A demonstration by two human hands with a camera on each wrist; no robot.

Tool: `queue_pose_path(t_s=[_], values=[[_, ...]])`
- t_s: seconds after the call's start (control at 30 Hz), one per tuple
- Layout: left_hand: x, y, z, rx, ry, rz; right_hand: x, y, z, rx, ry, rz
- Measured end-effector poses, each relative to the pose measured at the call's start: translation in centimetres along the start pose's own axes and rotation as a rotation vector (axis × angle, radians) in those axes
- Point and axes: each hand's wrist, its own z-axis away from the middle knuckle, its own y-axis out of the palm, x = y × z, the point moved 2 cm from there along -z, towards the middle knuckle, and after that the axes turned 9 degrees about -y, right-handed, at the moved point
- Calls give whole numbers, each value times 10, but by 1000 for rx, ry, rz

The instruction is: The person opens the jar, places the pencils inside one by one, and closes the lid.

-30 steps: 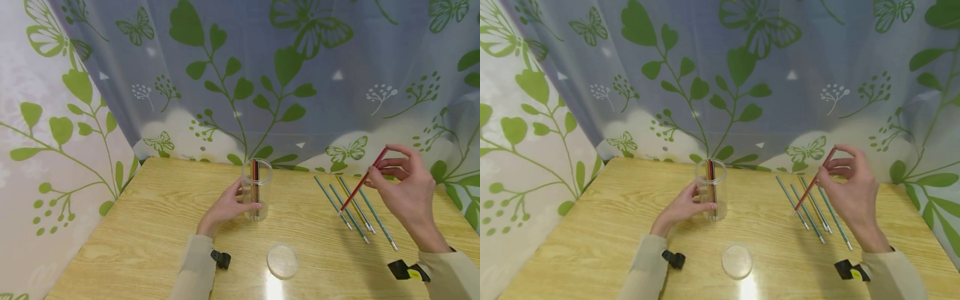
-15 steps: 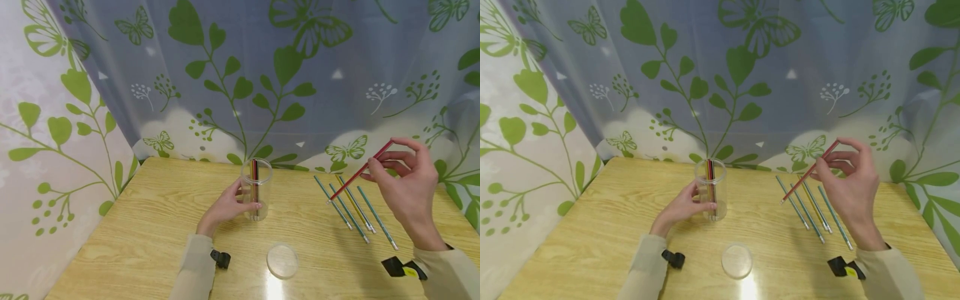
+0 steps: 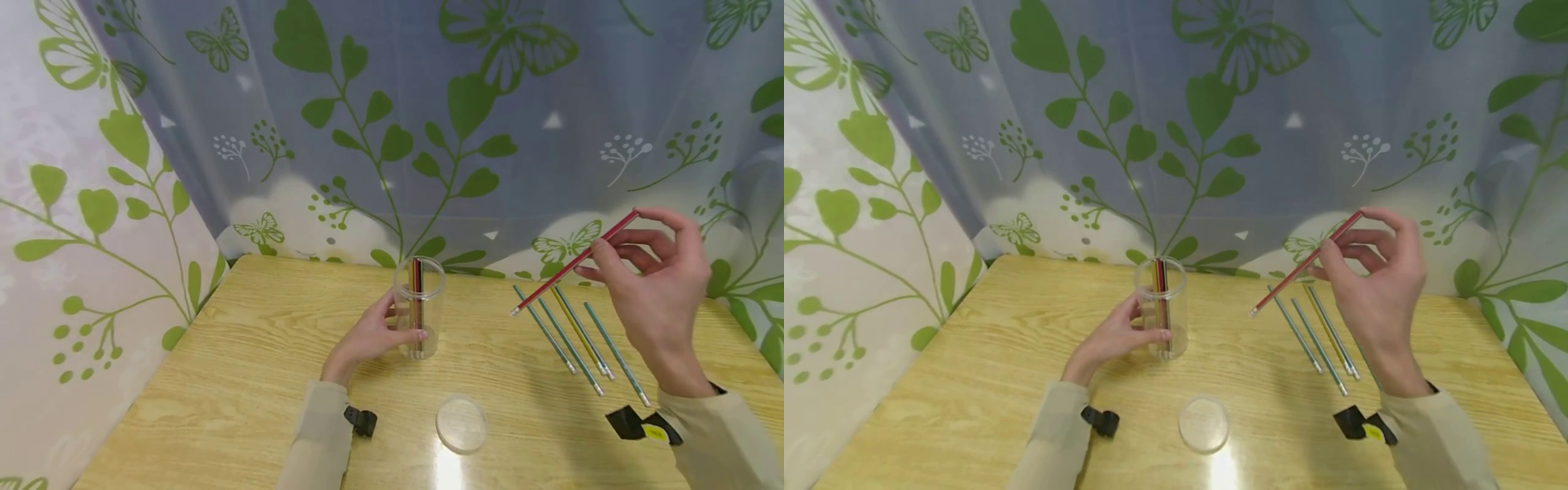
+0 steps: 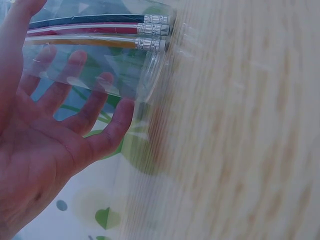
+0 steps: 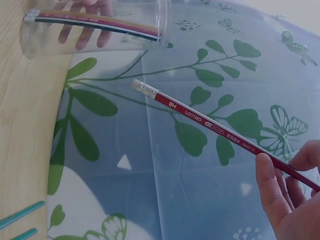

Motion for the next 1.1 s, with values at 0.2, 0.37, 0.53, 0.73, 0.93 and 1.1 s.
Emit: queue_pose_path(t_s=[0.2,0.37,0.53,0.73,0.93,1.1], values=[[1,0,-1,2,0,9,2,10,-1,-20,-13,-53],[2,0,-1,6,-6,17,5,18,-2,-22,-52,-74],[2,0,0,6,-11,24,9,30,-4,-19,-85,-127],[1,1,-1,16,-1,24,14,44,-6,-3,-114,-153],[0,1,0,4,14,16,14,54,-9,1,-106,-177],[0,0,-1,7,25,15,15,64,-9,12,-91,-170]])
